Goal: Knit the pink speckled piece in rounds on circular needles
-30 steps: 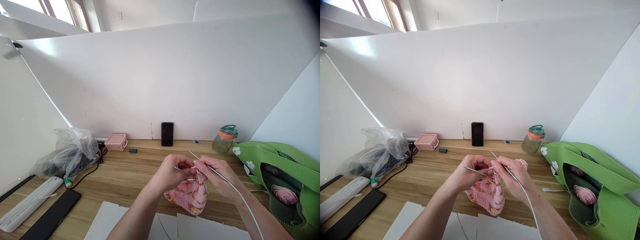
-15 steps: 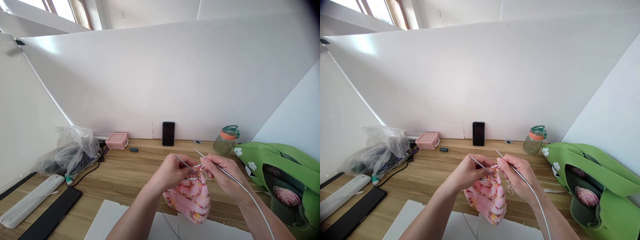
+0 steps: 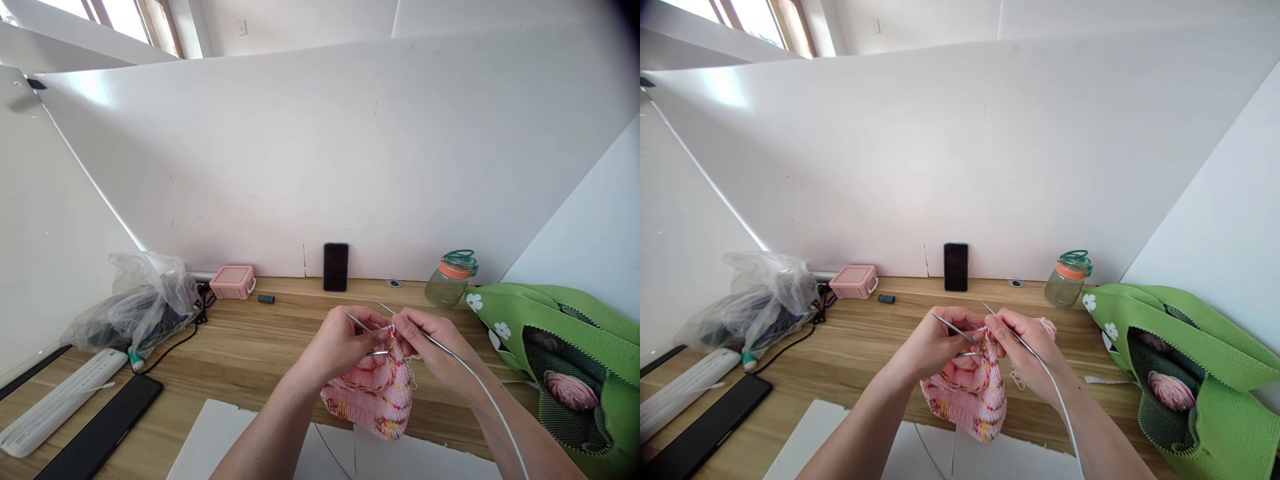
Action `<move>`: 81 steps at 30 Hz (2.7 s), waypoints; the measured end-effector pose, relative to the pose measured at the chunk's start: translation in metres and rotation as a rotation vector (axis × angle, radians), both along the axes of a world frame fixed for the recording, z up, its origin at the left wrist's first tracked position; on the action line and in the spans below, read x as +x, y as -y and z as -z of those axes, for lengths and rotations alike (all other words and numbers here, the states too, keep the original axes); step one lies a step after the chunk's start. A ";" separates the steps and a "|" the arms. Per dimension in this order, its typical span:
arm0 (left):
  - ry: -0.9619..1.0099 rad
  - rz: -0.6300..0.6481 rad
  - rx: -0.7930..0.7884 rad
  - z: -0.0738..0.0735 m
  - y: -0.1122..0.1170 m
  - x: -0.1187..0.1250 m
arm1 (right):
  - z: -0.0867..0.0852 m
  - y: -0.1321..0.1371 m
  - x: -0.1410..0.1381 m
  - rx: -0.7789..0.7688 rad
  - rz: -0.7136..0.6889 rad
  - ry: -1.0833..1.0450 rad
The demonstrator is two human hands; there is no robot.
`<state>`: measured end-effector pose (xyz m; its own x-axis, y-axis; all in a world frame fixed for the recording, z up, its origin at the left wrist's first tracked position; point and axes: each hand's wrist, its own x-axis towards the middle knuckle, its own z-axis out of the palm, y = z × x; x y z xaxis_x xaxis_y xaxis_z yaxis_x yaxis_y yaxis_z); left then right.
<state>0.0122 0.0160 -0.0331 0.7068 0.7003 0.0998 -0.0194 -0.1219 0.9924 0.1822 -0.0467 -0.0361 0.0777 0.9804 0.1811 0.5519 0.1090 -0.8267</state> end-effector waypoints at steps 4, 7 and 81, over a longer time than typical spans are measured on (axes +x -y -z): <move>-0.047 -0.097 0.037 -0.003 -0.001 -0.001 | -0.003 0.001 0.002 0.013 -0.001 -0.116; -0.059 -0.103 0.030 -0.006 -0.001 -0.003 | -0.003 0.001 0.007 0.049 0.044 -0.221; -0.045 0.038 0.018 0.000 -0.005 -0.006 | -0.003 0.000 0.009 0.045 0.031 -0.076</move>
<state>0.0058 0.0213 -0.0332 0.7371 0.6710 0.0802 0.0199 -0.1402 0.9899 0.1909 -0.0469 -0.0336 0.1228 0.9682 0.2179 0.4915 0.1314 -0.8609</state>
